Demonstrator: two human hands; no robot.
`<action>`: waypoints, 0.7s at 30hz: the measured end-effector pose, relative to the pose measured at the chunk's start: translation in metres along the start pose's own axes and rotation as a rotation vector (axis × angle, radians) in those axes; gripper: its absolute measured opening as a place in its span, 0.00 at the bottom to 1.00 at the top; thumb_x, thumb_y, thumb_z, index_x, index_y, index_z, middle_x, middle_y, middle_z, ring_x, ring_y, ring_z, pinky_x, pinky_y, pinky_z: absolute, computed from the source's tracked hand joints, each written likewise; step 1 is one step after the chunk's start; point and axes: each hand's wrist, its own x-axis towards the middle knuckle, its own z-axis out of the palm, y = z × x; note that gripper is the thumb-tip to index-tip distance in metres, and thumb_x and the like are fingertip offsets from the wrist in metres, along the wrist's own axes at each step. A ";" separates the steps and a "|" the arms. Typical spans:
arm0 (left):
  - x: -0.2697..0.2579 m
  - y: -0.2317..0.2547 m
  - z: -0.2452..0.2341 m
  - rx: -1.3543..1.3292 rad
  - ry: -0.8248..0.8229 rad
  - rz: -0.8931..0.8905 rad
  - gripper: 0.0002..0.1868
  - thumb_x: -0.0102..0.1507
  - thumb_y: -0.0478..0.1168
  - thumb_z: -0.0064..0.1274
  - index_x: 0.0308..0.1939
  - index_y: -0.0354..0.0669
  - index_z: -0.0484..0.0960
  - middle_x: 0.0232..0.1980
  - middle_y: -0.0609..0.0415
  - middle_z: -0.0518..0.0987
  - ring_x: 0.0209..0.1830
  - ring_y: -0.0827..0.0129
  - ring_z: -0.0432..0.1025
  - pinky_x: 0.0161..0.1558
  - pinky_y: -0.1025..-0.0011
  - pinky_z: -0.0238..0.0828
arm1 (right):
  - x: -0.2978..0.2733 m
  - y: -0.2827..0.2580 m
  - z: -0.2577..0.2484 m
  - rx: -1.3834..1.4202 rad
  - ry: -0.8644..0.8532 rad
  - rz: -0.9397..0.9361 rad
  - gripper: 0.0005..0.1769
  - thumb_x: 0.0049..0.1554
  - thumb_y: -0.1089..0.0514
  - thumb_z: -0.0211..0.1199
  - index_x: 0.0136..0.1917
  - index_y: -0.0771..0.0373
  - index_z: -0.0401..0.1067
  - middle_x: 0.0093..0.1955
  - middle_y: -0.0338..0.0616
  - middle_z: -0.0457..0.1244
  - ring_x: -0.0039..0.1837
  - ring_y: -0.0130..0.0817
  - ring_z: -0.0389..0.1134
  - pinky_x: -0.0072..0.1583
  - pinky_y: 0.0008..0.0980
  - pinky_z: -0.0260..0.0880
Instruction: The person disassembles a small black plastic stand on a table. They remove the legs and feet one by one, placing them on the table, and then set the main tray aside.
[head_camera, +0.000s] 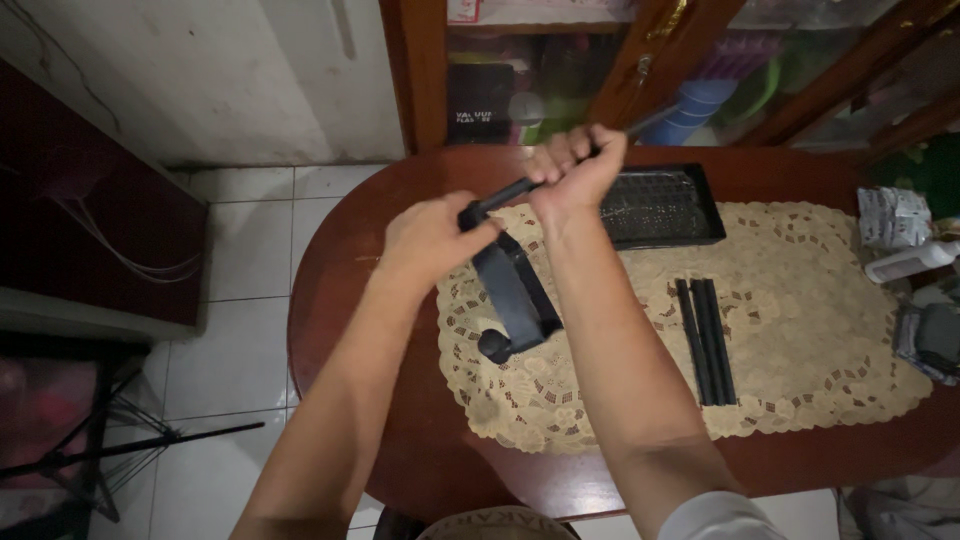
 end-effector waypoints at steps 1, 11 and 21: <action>0.000 -0.003 -0.001 0.002 -0.006 -0.022 0.24 0.55 0.64 0.55 0.39 0.50 0.86 0.33 0.49 0.84 0.39 0.53 0.80 0.43 0.56 0.73 | 0.007 -0.004 -0.001 -0.063 0.140 -0.123 0.18 0.56 0.47 0.56 0.29 0.50 0.54 0.25 0.31 0.46 0.27 0.28 0.43 0.32 0.33 0.45; -0.015 -0.013 -0.012 -0.055 -0.019 -0.023 0.23 0.59 0.62 0.53 0.43 0.51 0.87 0.33 0.49 0.85 0.38 0.55 0.80 0.44 0.59 0.73 | 0.005 -0.054 -0.001 -0.069 0.152 -0.058 0.20 0.61 0.40 0.51 0.35 0.53 0.57 0.27 0.35 0.49 0.29 0.29 0.48 0.34 0.32 0.51; -0.015 -0.005 -0.011 -0.017 -0.005 -0.050 0.27 0.59 0.64 0.53 0.43 0.45 0.86 0.35 0.46 0.84 0.40 0.51 0.79 0.43 0.57 0.72 | -0.004 -0.046 -0.083 -0.424 0.216 0.032 0.09 0.66 0.50 0.49 0.51 0.57 0.64 0.37 0.40 0.62 0.36 0.32 0.61 0.39 0.34 0.63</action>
